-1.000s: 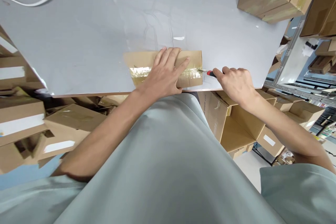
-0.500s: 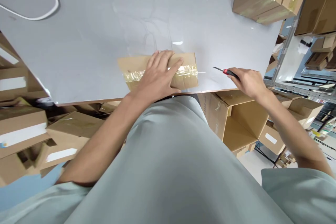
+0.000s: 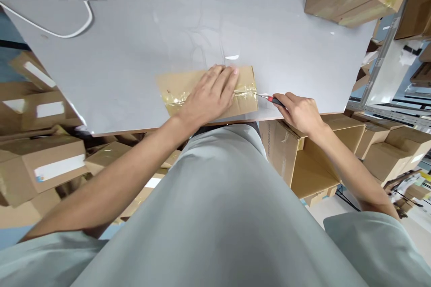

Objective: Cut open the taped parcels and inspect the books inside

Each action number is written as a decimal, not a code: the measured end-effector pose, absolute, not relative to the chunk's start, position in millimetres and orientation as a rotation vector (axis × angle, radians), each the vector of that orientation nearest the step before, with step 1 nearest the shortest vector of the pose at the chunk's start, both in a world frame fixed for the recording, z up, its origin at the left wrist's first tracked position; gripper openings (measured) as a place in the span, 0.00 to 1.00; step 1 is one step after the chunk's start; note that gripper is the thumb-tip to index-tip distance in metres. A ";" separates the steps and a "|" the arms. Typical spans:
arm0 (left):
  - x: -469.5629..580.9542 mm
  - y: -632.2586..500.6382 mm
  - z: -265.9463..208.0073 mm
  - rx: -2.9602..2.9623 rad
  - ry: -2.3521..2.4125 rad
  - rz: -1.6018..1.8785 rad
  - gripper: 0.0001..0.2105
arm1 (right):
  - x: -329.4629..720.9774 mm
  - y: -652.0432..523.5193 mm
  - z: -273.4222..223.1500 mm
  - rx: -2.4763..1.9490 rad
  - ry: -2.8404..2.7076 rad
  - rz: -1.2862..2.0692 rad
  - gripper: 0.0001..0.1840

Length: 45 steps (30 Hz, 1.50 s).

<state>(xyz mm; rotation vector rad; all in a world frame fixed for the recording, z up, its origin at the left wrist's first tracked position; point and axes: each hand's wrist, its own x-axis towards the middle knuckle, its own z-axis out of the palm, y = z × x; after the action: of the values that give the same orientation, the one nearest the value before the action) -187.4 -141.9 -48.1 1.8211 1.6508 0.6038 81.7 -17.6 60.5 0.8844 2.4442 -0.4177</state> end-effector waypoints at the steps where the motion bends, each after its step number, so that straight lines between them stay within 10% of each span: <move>1: -187.0 -143.0 -49.4 1.822 1.646 0.608 0.30 | 80.0 -16.4 61.4 0.863 2.436 -0.379 0.27; 18: -194.6 -130.2 -35.5 1.785 1.700 0.585 0.31 | 80.5 8.2 54.9 0.926 2.450 -0.317 0.26; 31: -231.6 -64.0 -32.2 1.768 1.821 0.548 0.26 | 117.1 -31.8 -119.7 1.960 2.268 -0.535 0.30; 45: -212.8 -185.8 -28.4 1.392 2.343 0.680 0.35 | 28.9 -76.2 -34.8 2.079 2.213 -1.559 0.35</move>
<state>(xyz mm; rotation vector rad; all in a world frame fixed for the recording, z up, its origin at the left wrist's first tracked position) -212.8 -185.8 -28.4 1.3923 2.3433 0.6801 28.9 -76.2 -34.8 2.0790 2.2132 -1.5587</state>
